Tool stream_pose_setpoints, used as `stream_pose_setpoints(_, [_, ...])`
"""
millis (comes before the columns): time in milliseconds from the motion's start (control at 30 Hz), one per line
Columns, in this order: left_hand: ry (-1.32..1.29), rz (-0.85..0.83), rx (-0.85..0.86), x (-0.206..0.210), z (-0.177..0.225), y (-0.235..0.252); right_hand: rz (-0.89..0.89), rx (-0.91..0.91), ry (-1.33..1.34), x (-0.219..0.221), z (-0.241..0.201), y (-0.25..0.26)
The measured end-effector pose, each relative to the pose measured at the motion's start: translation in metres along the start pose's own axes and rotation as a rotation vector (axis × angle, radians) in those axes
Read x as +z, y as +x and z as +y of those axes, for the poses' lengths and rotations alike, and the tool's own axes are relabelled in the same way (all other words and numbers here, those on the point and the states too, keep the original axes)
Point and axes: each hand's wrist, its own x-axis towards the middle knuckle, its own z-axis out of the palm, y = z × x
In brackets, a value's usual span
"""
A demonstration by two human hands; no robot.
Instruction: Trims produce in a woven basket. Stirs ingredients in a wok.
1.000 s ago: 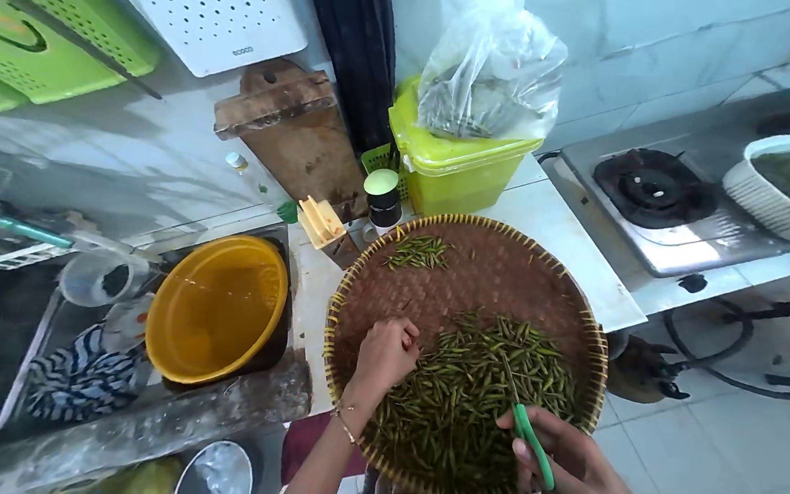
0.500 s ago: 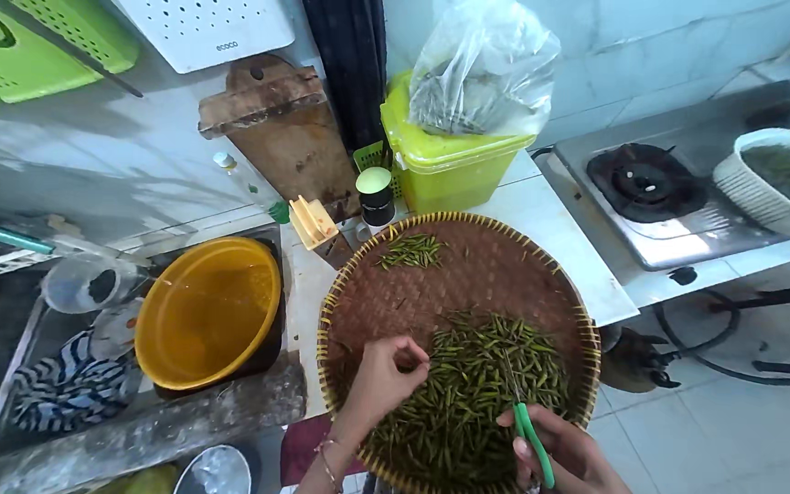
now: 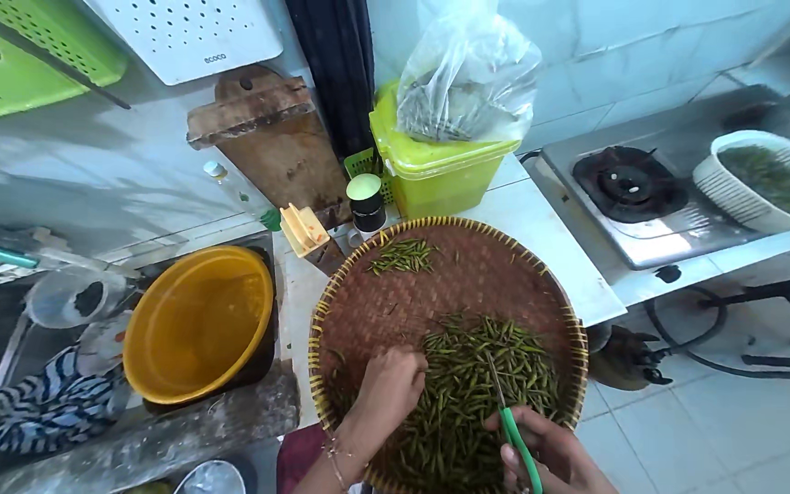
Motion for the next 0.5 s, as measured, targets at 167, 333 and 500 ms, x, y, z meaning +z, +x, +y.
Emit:
stream_pose_setpoints(167, [-0.695,0.37,0.029,-0.001,-0.012,-0.015,-0.13,-0.013,-0.132,-0.004,0.006,0.002])
stream_pose_setpoints(333, [-1.244,0.204,0.074,-0.009,0.007,-0.03,-0.188,-0.053,-0.208,-0.001,0.006,0.01])
stream_pose_setpoints(500, [-1.345,-0.001,0.094,-0.007,0.01,-0.034,-0.22,-0.102,-0.187,-0.01,-0.003,0.016])
